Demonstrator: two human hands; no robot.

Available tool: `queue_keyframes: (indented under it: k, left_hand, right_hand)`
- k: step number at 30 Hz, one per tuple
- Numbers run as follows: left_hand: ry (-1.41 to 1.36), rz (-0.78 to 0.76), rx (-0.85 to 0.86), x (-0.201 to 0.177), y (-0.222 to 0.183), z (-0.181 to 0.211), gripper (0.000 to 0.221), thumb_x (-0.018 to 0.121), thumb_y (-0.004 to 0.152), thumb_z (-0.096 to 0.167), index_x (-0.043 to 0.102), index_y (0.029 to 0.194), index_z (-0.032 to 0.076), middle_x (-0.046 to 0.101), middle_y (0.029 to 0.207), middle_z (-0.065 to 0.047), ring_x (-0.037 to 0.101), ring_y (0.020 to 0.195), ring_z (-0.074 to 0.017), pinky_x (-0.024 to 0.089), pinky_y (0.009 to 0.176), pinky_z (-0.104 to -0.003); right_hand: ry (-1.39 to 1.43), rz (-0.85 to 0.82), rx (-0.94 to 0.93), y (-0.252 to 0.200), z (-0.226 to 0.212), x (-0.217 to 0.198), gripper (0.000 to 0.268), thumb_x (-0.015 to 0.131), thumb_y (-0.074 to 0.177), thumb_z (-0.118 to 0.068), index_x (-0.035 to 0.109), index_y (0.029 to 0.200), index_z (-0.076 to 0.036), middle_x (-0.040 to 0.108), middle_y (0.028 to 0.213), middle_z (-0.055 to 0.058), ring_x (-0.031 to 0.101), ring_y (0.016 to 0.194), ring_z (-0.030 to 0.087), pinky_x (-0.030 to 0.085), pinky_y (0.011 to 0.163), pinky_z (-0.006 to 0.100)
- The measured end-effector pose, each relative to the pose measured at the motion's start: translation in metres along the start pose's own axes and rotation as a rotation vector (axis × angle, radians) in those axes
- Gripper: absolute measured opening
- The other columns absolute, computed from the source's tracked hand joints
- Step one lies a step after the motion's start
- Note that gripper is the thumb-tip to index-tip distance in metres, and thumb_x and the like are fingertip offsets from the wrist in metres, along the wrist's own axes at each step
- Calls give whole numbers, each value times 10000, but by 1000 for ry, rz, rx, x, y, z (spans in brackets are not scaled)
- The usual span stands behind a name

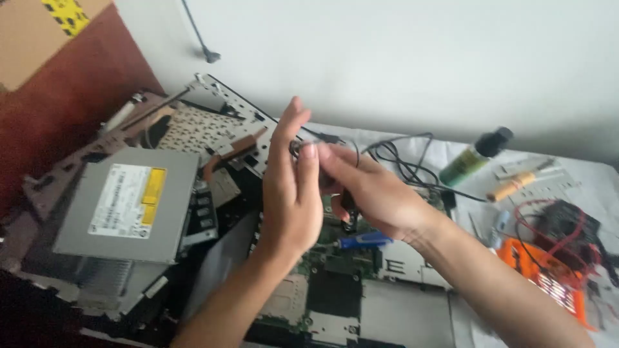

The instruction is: Testing electronic components on a laptop motherboard using a digital multimeter

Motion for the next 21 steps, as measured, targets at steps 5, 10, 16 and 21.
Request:
queue_keyframes:
  k: [5,10,16,21]
  left_hand:
    - [-73,58,-93,-6,2,5,582,340,1134,332,125,1615,86,149,1730,-217,228,1629,-351,382,1258,-443]
    - [-325,305,-44,-9,0,-1,644,426,1158,440,61,1652,246,98,1771,-284,651,831,-174,669,646,-315]
    - [-139,587,132,-22,-1,-11,595,557,1216,416,279,1735,329,134,1882,30,113,1842,-291,142,1569,-712]
    - [-96,639,318,-32,-5,-10,465,574,1185,219,435,1627,186,285,1833,43,159,1837,-187,96,1697,-519]
  right_hand:
    - [-104,-131,20,23,-28,17,336,501,1064,-389,613,899,-118,513,619,-4,479,493,98,371,405,222]
    - [-299,-186,-59,65,-54,31,509,428,1031,-463,718,999,-46,470,559,-50,422,443,68,319,386,199]
    - [-842,-204,-907,104,-58,54,288,556,1042,-294,696,1108,-51,787,1022,81,769,816,147,651,699,251]
    - [-1077,-40,-1207,93,-64,74,360,476,1044,-432,612,1000,-101,707,852,36,703,685,231,555,555,399]
Point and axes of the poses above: each hand's wrist, its own y-axis towards the middle knuckle, its own x-axis out of the palm, z = x × y, the point moved 2 cm from there along y, towards the middle knuckle
